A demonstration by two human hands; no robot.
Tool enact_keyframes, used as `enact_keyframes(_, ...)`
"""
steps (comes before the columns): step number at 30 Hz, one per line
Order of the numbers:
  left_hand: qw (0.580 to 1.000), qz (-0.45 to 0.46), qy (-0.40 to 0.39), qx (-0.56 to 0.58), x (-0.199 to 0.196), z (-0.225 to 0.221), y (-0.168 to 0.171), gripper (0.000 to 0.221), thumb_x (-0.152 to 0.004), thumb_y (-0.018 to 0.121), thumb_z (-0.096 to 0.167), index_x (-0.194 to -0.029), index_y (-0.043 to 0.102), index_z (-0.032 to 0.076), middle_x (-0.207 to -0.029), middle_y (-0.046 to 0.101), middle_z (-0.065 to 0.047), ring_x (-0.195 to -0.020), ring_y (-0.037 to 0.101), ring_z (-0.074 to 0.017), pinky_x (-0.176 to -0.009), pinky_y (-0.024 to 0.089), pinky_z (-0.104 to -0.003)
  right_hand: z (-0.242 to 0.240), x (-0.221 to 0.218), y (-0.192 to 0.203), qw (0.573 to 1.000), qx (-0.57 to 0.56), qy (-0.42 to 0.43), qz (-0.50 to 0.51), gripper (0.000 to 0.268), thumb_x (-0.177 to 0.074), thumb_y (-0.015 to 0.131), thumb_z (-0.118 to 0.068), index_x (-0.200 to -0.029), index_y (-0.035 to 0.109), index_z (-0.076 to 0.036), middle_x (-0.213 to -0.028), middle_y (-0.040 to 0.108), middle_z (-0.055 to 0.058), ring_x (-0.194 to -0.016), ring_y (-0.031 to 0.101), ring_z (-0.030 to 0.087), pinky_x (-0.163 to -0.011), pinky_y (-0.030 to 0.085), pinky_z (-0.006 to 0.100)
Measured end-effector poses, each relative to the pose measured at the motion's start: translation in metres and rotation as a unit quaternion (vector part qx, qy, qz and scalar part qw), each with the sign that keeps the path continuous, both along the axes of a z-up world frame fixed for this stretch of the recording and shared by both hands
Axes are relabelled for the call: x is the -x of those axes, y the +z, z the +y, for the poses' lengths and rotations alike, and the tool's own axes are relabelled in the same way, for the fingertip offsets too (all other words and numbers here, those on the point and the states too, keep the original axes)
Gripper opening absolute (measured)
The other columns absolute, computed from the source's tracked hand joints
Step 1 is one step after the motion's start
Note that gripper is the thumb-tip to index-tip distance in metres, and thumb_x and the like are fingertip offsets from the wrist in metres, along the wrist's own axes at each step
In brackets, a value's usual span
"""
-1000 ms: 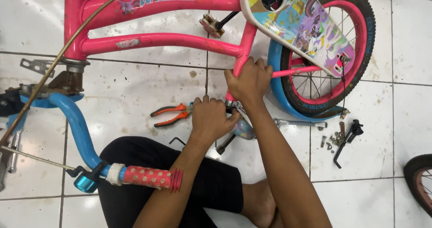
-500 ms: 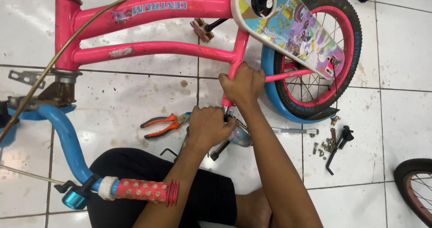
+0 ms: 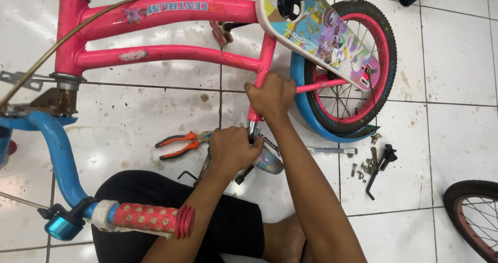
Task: Removing a chain guard from a pink bicycle using a wrench and pliers while sitting on the floor.
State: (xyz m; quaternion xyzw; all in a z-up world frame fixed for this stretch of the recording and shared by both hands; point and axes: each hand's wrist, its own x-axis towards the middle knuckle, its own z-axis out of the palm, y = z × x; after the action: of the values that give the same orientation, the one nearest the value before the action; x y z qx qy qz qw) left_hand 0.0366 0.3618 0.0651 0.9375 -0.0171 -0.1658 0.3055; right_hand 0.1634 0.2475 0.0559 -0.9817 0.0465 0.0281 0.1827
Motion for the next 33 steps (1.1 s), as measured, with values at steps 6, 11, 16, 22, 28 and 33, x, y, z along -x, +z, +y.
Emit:
enact_keyframes(6, 0.999, -0.047, 0.003, 0.009, 0.004, -0.003, -0.008, 0.045, -0.083, 0.054, 0.045, -0.063, 0.070, 0.008, -0.054, 0.065, -0.013, -0.056, 0.069, -0.0354, -0.078, 0.048, -0.045, 0.008, -0.003, -0.005, 0.999, 0.011, 0.038, -0.003, 0.039, -0.069, 0.070, -0.050, -0.075, 0.067, -0.011, -0.076, 0.073, 0.017, -0.087, 0.072, 0.041, -0.098, 0.043, 0.044)
enact_keyframes(11, 0.996, -0.034, 0.039, 0.079, 0.008, 0.008, -0.017, 0.045, -0.085, 0.052, 0.043, -0.059, 0.065, 0.009, -0.051, 0.063, -0.013, -0.054, 0.068, -0.0334, -0.075, 0.050, -0.042, 0.013, -0.008, -0.004, 0.998, 0.017, 0.057, 0.010, 0.038, -0.070, 0.069, -0.050, -0.074, 0.067, -0.013, -0.076, 0.074, 0.015, -0.088, 0.073, 0.040, -0.098, 0.042, 0.042)
enact_keyframes(16, 0.998, -0.034, 0.052, -0.026, 0.013, -0.013, -0.017, 0.035, -0.084, 0.055, 0.039, -0.062, 0.064, 0.013, -0.049, 0.058, -0.009, -0.049, 0.062, -0.0290, -0.062, 0.042, -0.040, 0.020, -0.002, -0.001, 0.998, 0.027, 0.052, 0.019, 0.035, -0.070, 0.069, -0.046, -0.075, 0.068, -0.011, -0.075, 0.074, 0.016, -0.085, 0.074, 0.040, -0.095, 0.043, 0.042)
enact_keyframes(22, 0.994, -0.012, 0.048, 0.097, 0.015, 0.015, -0.032, 0.044, -0.086, 0.053, 0.039, -0.054, 0.061, 0.008, -0.047, 0.058, -0.013, -0.049, 0.064, -0.0302, -0.062, 0.049, -0.041, 0.023, -0.005, -0.001, 0.998, 0.031, 0.055, 0.016, 0.038, -0.069, 0.068, -0.048, -0.076, 0.069, -0.011, -0.077, 0.074, 0.018, -0.088, 0.073, 0.042, -0.094, 0.045, 0.043)
enact_keyframes(28, 1.000, 0.007, 0.020, -0.021, 0.008, -0.009, -0.016, 0.038, -0.081, 0.052, 0.043, -0.066, 0.067, 0.012, -0.059, 0.066, -0.011, -0.064, 0.073, -0.0358, -0.062, 0.045, -0.044, 0.025, -0.006, -0.003, 0.998, 0.040, 0.044, 0.017, 0.039, -0.069, 0.069, -0.049, -0.080, 0.070, -0.011, -0.078, 0.074, 0.017, -0.089, 0.072, 0.042, -0.096, 0.044, 0.044)
enact_keyframes(33, 0.997, -0.014, 0.021, 0.073, 0.017, 0.015, -0.018, 0.041, -0.085, 0.053, 0.037, -0.058, 0.064, 0.008, -0.050, 0.061, -0.012, -0.053, 0.066, -0.0286, -0.059, 0.047, -0.039, 0.026, -0.008, -0.008, 0.998, 0.035, 0.057, 0.006, 0.037, -0.069, 0.069, -0.047, -0.079, 0.069, -0.012, -0.077, 0.074, 0.016, -0.086, 0.073, 0.041, -0.097, 0.043, 0.043)
